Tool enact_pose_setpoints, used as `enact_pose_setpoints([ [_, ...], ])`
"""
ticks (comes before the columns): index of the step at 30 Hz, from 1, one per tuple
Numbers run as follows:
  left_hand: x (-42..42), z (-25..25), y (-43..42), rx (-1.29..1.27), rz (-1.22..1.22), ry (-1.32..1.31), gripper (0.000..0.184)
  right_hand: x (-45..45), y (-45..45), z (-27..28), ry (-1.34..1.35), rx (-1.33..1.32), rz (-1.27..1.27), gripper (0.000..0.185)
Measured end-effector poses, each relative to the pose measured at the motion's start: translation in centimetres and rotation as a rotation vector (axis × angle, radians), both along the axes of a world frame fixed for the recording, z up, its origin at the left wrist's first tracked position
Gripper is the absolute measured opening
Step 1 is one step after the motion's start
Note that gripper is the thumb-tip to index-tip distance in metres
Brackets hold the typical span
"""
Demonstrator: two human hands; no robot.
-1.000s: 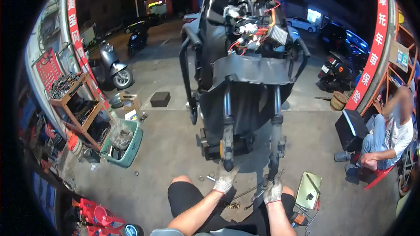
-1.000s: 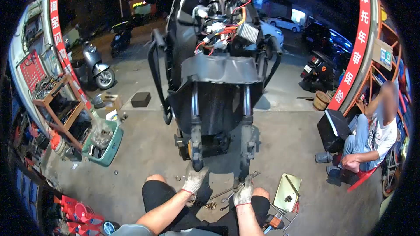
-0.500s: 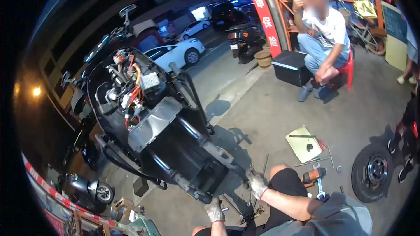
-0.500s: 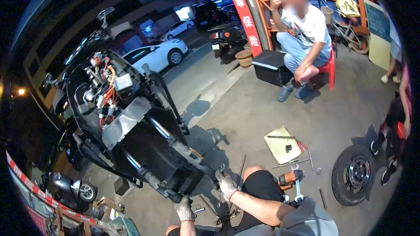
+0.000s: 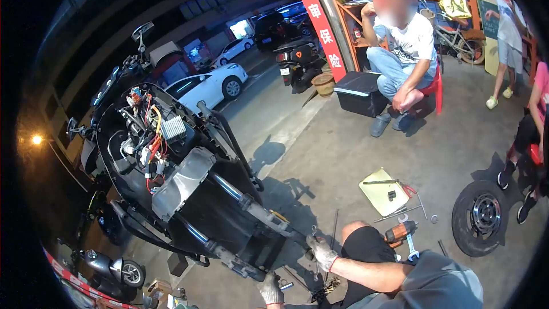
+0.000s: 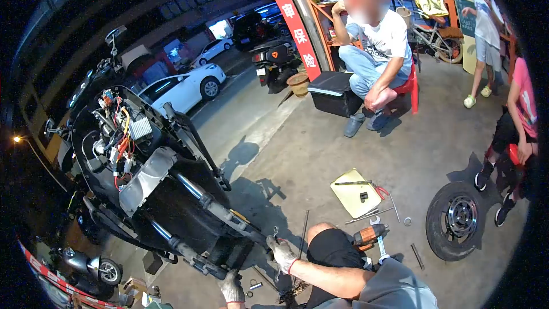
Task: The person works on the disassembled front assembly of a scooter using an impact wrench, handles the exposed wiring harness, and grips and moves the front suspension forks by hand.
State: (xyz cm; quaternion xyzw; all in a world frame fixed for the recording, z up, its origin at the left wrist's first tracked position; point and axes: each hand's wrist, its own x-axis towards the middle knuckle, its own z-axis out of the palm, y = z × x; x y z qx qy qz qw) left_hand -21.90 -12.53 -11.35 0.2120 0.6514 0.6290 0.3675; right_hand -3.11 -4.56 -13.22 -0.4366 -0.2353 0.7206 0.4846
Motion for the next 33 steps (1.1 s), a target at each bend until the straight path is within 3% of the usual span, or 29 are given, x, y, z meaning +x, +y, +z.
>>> enact_pose_setpoints([
  [5, 1.4, 1.7, -0.3, 0.057, -0.014, 0.082, 0.026, -0.1, 0.2, -0.2, -0.067, -0.007, -0.009, 0.039],
  [7, 2.2, 3.0, -0.4, 0.065, 0.0, 0.025, 0.022, 0.0, 0.0, 0.3, 0.041, 0.005, -0.021, 0.037],
  [10, 2.2, 2.6, 0.0, -0.025, 0.06, 0.074, 0.021, 0.3, 0.0, 0.8, 0.044, -0.001, 0.011, 0.036],
  [22, 2.6, 2.0, -0.2, 0.051, 0.106, 0.161, 0.023, 0.4, 0.1, 1.5, 0.036, -0.036, -0.043, 0.039],
  [28, 0.2, -2.6, 0.5, 0.057, 0.117, 0.145, 0.026, 0.4, 0.2, 0.9, 0.036, 0.0, -0.035, 0.039],
  [33, 1.2, -0.2, 0.2, 0.021, 0.106, 0.187, 0.02, 0.3, 0.3, 0.1, 0.049, 0.022, -0.017, 0.041],
])
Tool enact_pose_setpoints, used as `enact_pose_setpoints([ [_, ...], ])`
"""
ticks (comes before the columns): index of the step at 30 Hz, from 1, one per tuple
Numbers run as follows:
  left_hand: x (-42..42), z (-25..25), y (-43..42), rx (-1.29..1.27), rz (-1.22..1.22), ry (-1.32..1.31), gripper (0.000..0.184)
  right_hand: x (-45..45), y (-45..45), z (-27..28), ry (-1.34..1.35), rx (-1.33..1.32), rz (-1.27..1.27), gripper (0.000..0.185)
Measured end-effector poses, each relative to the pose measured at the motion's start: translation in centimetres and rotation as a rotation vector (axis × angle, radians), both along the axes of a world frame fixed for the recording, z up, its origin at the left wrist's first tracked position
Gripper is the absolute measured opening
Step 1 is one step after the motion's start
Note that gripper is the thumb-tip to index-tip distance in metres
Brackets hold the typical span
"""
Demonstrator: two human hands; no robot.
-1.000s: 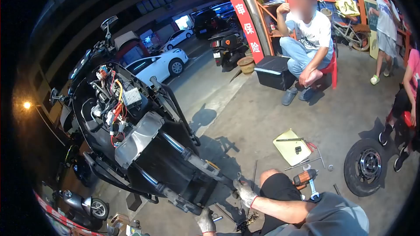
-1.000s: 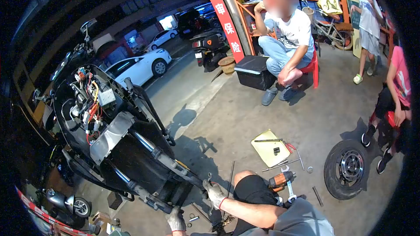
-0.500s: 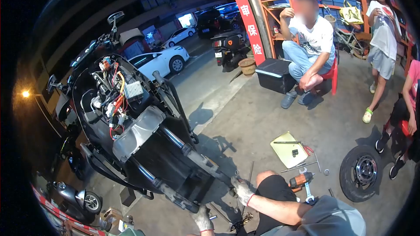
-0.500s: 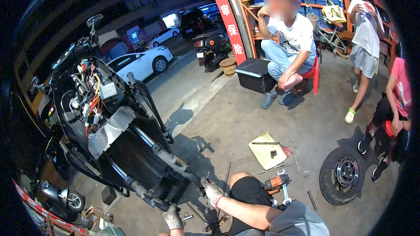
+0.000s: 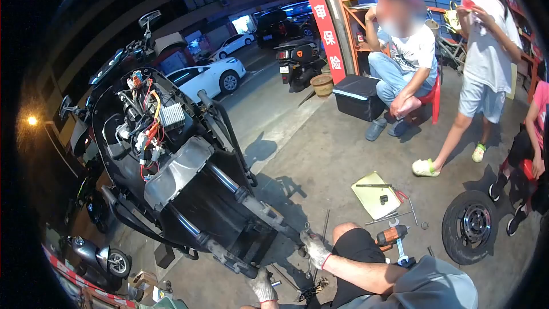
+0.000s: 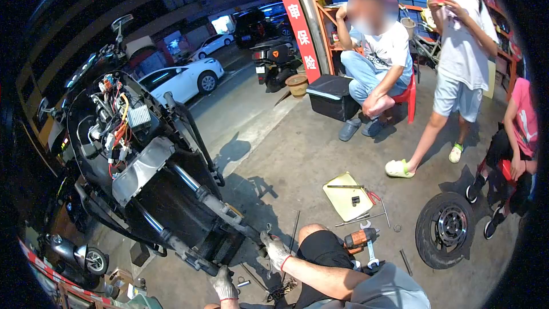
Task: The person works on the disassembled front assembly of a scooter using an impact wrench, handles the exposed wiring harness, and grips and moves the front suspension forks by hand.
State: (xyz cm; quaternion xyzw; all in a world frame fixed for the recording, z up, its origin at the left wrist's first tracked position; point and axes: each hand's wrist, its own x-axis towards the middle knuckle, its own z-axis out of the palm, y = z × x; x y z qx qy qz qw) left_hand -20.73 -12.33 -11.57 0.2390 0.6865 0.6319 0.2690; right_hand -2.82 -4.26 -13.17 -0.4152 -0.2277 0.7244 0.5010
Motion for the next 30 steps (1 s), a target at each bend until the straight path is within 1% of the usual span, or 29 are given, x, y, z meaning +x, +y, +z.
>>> enact_pose_setpoints([
  [5, 0.2, 0.5, 0.3, 0.025, -0.005, 0.028, 0.017, 0.0, 0.0, 0.1, -0.013, 0.009, 0.01, 0.044],
  [7, 0.3, 0.6, 0.2, -0.011, 0.006, 0.005, 0.018, 0.3, -0.2, 0.7, -0.003, -0.011, 0.036, 0.044],
  [11, -0.4, -0.3, 0.1, 0.008, -0.028, 0.017, 0.02, 0.2, -0.1, 0.3, 0.007, -0.009, 0.049, 0.044],
  [14, -0.6, -0.5, 0.2, -0.044, -0.029, 0.04, 0.021, 0.3, -0.1, 0.3, 0.006, 0.014, 0.051, 0.045],
  [16, -0.2, 0.1, 0.1, -0.01, -0.025, 0.067, 0.019, 0.3, -0.1, 0.2, 0.016, 0.021, 0.06, 0.045],
  [21, -0.5, -0.5, 0.5, -0.031, 0.01, 0.043, 0.017, 0.6, -0.3, 1.4, -0.005, 0.003, 0.067, 0.044],
  [25, -0.8, -0.9, 0.6, -0.036, 0.03, 0.033, 0.017, 0.6, -0.2, 1.1, 0.047, -0.012, 0.071, 0.043],
  [26, -0.7, -0.9, 0.6, -0.037, 0.032, 0.031, 0.017, 0.5, -0.2, 1.0, 0.032, -0.004, 0.06, 0.043],
  [28, -0.5, -0.6, 0.4, 0.039, -0.003, 0.019, 0.018, 0.4, -0.2, 0.8, 0.017, 0.001, 0.049, 0.043],
  [30, 0.0, 0.4, 0.3, 0.003, -0.003, 0.021, 0.018, 0.3, -0.1, 0.5, -0.007, 0.003, 0.05, 0.043],
])
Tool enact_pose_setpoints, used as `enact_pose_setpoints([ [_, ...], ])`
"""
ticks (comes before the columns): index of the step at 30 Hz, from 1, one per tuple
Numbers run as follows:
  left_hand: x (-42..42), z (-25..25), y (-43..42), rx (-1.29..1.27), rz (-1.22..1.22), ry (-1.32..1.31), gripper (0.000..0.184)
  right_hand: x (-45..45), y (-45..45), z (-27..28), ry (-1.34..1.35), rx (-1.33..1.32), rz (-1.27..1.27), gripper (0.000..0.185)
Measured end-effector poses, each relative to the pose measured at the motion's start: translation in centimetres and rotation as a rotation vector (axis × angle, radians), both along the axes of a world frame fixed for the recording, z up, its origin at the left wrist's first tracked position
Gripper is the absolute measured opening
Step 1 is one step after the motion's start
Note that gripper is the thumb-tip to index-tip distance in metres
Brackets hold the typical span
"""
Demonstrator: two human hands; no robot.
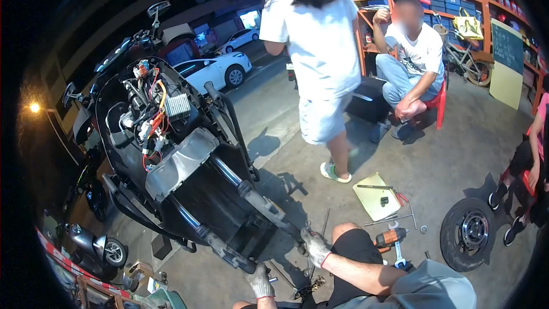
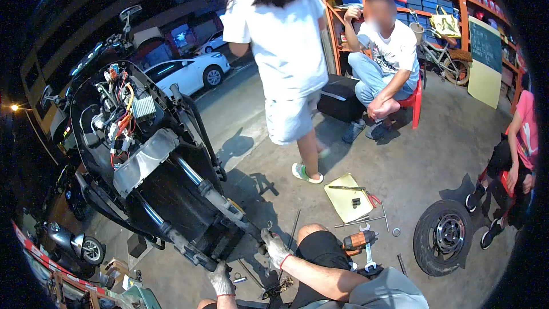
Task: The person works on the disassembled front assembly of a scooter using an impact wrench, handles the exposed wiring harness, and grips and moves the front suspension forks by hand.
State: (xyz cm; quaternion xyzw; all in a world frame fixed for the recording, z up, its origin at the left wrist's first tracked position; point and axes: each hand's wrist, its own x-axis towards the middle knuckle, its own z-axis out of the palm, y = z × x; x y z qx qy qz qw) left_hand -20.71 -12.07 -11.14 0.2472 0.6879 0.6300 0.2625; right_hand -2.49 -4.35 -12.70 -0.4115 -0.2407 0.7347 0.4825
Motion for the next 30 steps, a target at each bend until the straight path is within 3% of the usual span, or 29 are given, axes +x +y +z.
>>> enact_pose_setpoints([
  [10, -0.4, -0.7, 0.0, -0.025, 0.009, 0.0, 0.019, 0.4, 0.9, 0.9, 0.118, 0.005, 0.04, 0.041],
  [19, 1.0, 1.8, 0.0, -0.077, 0.025, -0.023, 0.017, 0.2, 2.7, -1.1, 0.205, 0.04, 0.159, 0.04],
  [24, 0.1, 0.3, 0.1, -0.01, 0.021, -0.027, 0.024, -0.4, 2.2, 0.3, 0.2, -0.016, 0.0, 0.039],
  [30, 0.2, 0.1, 0.4, 0.042, 0.042, 0.012, 0.029, -0.2, 2.0, 0.9, 0.172, -0.037, 0.036, 0.039],
])
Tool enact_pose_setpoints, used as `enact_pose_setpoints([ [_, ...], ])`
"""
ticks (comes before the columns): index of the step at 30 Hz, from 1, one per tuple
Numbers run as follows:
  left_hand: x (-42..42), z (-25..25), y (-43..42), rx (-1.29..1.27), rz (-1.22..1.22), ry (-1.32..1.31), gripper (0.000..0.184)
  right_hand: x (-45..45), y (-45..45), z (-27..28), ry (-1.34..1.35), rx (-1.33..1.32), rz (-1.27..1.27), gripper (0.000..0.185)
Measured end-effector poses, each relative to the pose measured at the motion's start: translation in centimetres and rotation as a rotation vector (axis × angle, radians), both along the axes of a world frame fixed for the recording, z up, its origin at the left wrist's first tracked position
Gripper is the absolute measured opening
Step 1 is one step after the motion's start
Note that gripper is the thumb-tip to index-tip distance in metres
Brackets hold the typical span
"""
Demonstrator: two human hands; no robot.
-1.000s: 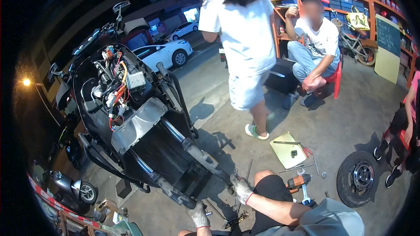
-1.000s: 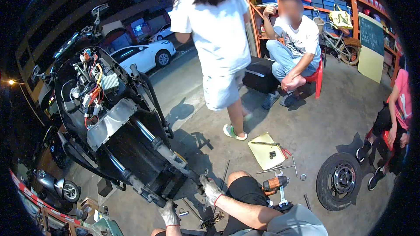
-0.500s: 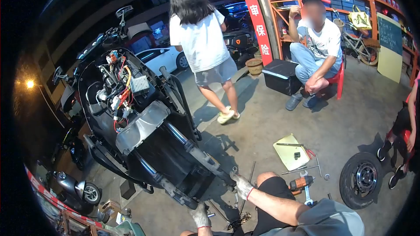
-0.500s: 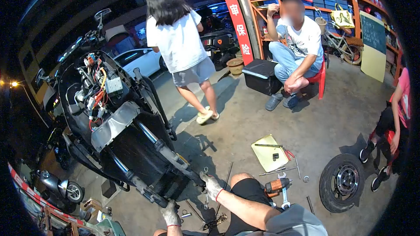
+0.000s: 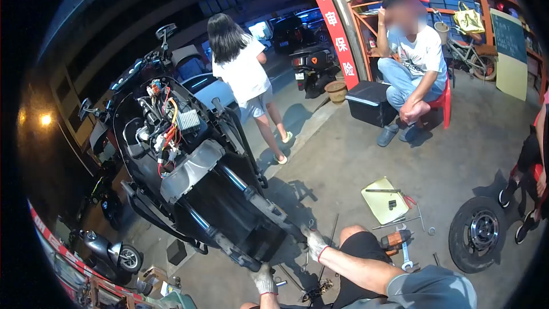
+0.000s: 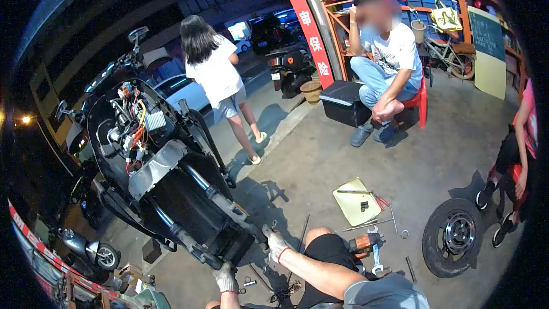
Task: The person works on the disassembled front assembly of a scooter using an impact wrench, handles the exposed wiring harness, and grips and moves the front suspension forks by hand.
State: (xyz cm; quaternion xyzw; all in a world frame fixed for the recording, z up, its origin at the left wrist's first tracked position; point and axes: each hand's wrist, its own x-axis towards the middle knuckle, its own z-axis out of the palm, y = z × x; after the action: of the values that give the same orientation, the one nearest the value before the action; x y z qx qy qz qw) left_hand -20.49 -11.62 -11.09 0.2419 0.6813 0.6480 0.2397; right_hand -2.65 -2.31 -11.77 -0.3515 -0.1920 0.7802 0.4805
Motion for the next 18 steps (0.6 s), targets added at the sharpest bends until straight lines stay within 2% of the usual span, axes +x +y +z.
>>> enact_pose_setpoints([
  [5, 0.2, 0.3, -0.3, -0.032, -0.011, 0.005, 0.021, 0.2, -0.3, 0.3, -0.034, -0.026, 0.009, 0.04],
  [8, 1.9, 3.0, -1.1, -0.053, -0.003, -0.099, 0.017, -0.7, 0.5, -1.9, -0.033, -0.027, -0.038, 0.04],
  [9, 1.2, 1.9, -0.7, -0.061, 0.001, -0.107, 0.017, -0.9, 0.6, -2.2, -0.016, -0.032, -0.067, 0.04],
  [11, -1.1, -1.1, 0.2, -0.152, -0.015, 0.035, 0.023, -0.6, 0.5, -2.3, 0.002, -0.018, -0.045, 0.04],
  [12, 0.3, 1.0, -0.2, -0.129, -0.009, -0.016, 0.025, -0.5, 0.5, -2.2, 0.029, 0.003, -0.027, 0.041],
  [15, 1.3, 2.7, -1.0, -0.055, -0.043, -0.052, 0.027, -0.8, 0.4, -1.9, 0.015, -0.078, -0.082, 0.039],
  [16, 1.7, 3.4, -1.1, -0.109, -0.03, -0.052, 0.027, -0.8, 0.3, -1.8, -0.012, -0.1, -0.071, 0.036],
  [18, 1.0, 2.3, -0.7, -0.086, -0.031, -0.033, 0.027, -0.7, 0.1, -1.4, -0.026, -0.056, -0.074, 0.036],
])
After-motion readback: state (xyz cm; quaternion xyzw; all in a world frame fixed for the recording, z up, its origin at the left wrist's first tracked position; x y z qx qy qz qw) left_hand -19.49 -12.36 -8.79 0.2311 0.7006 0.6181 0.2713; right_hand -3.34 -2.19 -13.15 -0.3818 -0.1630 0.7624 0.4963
